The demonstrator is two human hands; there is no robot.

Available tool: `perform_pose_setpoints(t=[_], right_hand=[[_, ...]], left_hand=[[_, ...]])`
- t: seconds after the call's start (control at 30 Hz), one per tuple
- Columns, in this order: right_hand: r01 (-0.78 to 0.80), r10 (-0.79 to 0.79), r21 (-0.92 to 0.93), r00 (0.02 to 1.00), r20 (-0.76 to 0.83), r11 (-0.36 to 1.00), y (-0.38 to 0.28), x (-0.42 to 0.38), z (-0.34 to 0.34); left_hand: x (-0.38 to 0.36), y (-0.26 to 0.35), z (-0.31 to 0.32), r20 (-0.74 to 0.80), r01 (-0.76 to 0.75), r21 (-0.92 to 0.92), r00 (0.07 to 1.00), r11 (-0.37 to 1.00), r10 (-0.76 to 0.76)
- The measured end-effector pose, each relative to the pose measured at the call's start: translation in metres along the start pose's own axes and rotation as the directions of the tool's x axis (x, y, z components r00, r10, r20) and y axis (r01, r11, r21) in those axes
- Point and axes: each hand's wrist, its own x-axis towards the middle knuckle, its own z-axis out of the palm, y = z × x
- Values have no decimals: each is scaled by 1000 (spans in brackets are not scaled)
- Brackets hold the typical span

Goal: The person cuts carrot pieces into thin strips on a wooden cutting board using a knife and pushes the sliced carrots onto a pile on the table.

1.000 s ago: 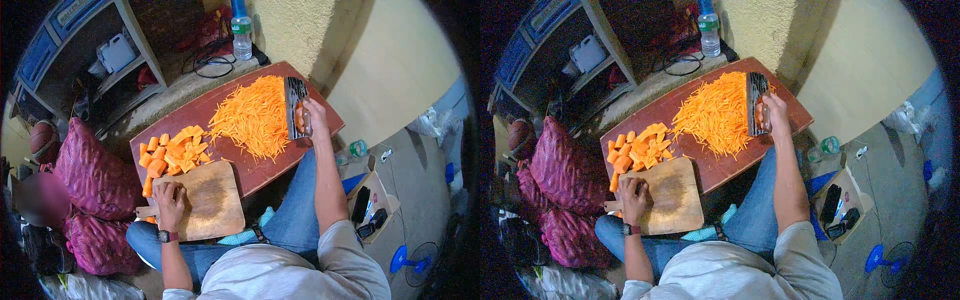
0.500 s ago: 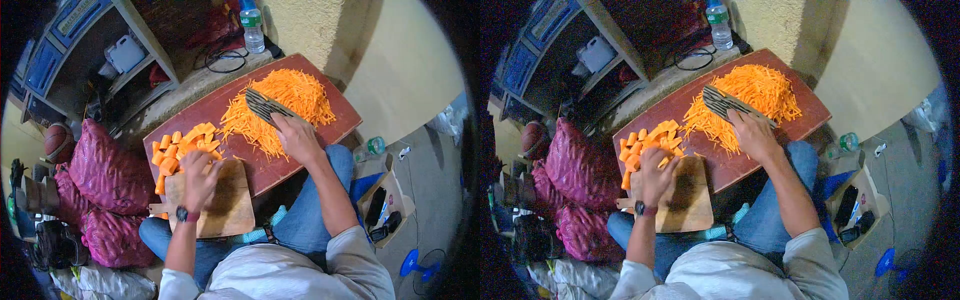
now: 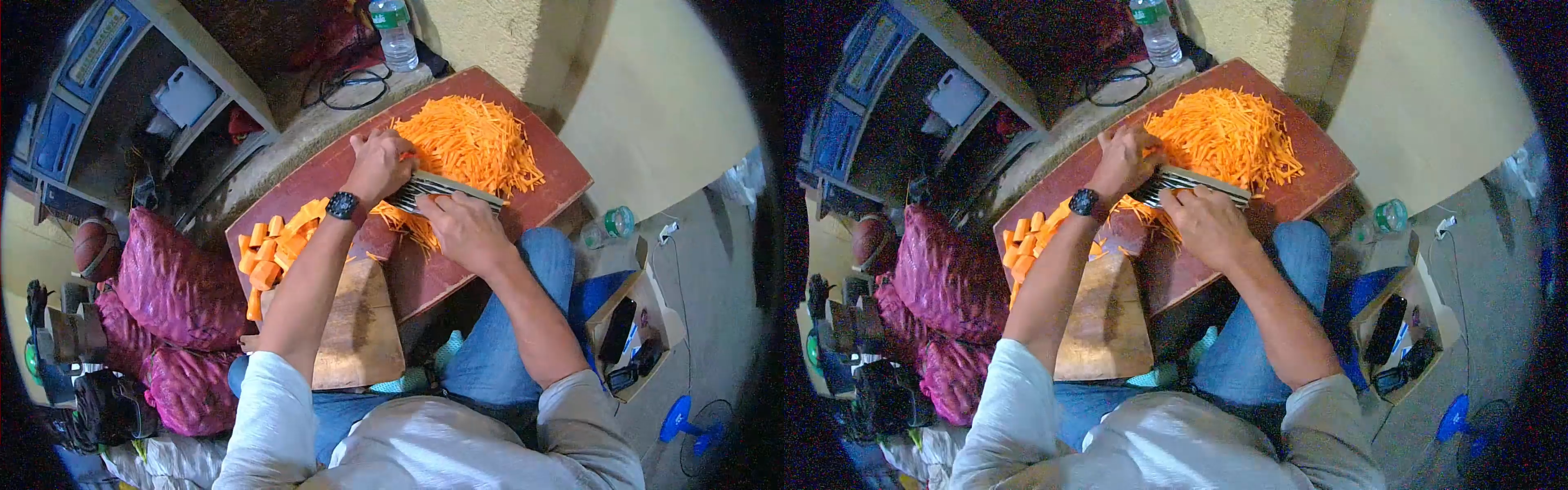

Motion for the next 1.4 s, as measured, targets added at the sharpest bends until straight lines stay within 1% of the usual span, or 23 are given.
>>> perform_pose_setpoints(t=[0.07, 0.13, 0.2, 0.23, 0.27, 0.3, 0.33, 0.37, 0.4, 0.47, 0.5, 0.53, 0.6, 0.67, 0.77, 0.87, 1.03, 1.1, 1.2, 1.27, 1.3, 1.37, 1.4], right_hand=[[54, -54, -5, 998, -19, 999, -2, 2, 0], [71, -72, -11, 997, -40, 997, -2, 3, 1], [79, -80, -14, 995, -58, 997, -3, 2, 1], [64, -64, -4, 997, -40, 998, -3, 2, 1], [53, -52, 6, 998, -20, 999, -3, 2, 0], [61, -61, 8, 998, -19, 998, -3, 2, 1], [51, -49, 30, 997, -61, 998, -3, 2, 2], [44, -38, 55, 994, -101, 998, -2, 2, 3], [59, -52, 63, 994, -98, 996, -2, 3, 4], [-52, 80, 327, 994, -71, 944, -1, 4, 7], [-110, 129, 338, 991, -33, 935, -4, 4, 4], [-92, 109, 351, 994, -29, 932, -5, 5, 5], [-35, 76, 397, 993, -87, 917, -6, 4, 9], [-54, 89, 458, 995, -55, 887, -11, 7, 7], [-57, 61, 497, 998, 7, 866, -15, 8, 8], [-66, 40, 499, 997, 62, 864, -19, 10, 9], [-83, 27, 509, 993, 117, 857, -23, 10, 7], [-63, 19, 516, 996, 89, 854, -23, 10, 11], [-58, 17, 521, 996, 84, 852, -21, 12, 12], [-74, 20, 515, 994, 108, 854, -20, 12, 12], [-71, 20, 521, 994, 104, 851, -19, 12, 14], [-70, 21, 526, 995, 100, 848, -19, 12, 15], [-69, 23, 526, 995, 93, 847, -19, 12, 15]], left_hand=[[1, -5, 6, -82, -57, 29, 995, 998, 59], [1, -3, 2, -79, -19, 15, 997, 1000, 21], [-9, -2, -6, -67, 79, -139, 994, 987, -89], [-16, 1, -12, -132, 45, -99, 989, 994, -58], [-25, 1, -16, -132, 50, -98, 989, 994, -63], [-33, -3, -18, -190, 95, -182, 973, 979, -130], [-43, -8, -22, -243, 134, -266, 949, 955, -201], [-56, -13, -27, -254, 151, -271, 941, 951, -222], [-72, -18, -34, -258, 165, -265, 937, 950, -234], [-111, -27, -49, -266, 204, -109, 937, 973, -226], [-132, -34, -52, -356, 137, 25, 927, 990, -119], [-152, -41, -60, -360, 158, 37, 923, 987, -134], [-190, -53, -77, -266, 230, 112, 944, 967, -194], [-219, -62, -92, -249, 276, 151, 940, 949, -234], [-240, -72, -106, -123, 471, 89, 880, 878, -460], [-241, -74, -102, -89, 447, 121, 894, 886, -439], [-224, -96, -80, -143, 400, 165, 914, 902, -379], [-219, -107, -74, -156, 394, 187, 916, 900, -369], [-211, -118, -70, -118, 376, 218, 926, 900, -358], [-206, -118, -68, -12, 446, 237, 890, 863, -456], [-205, -116, -67, -11, 444, 237, 891, 864, -454], [-206, -112, -65, -114, 451, 80, 890, 889, -441], [-206, -109, -66, -113, 450, 81, 891, 890, -440]])
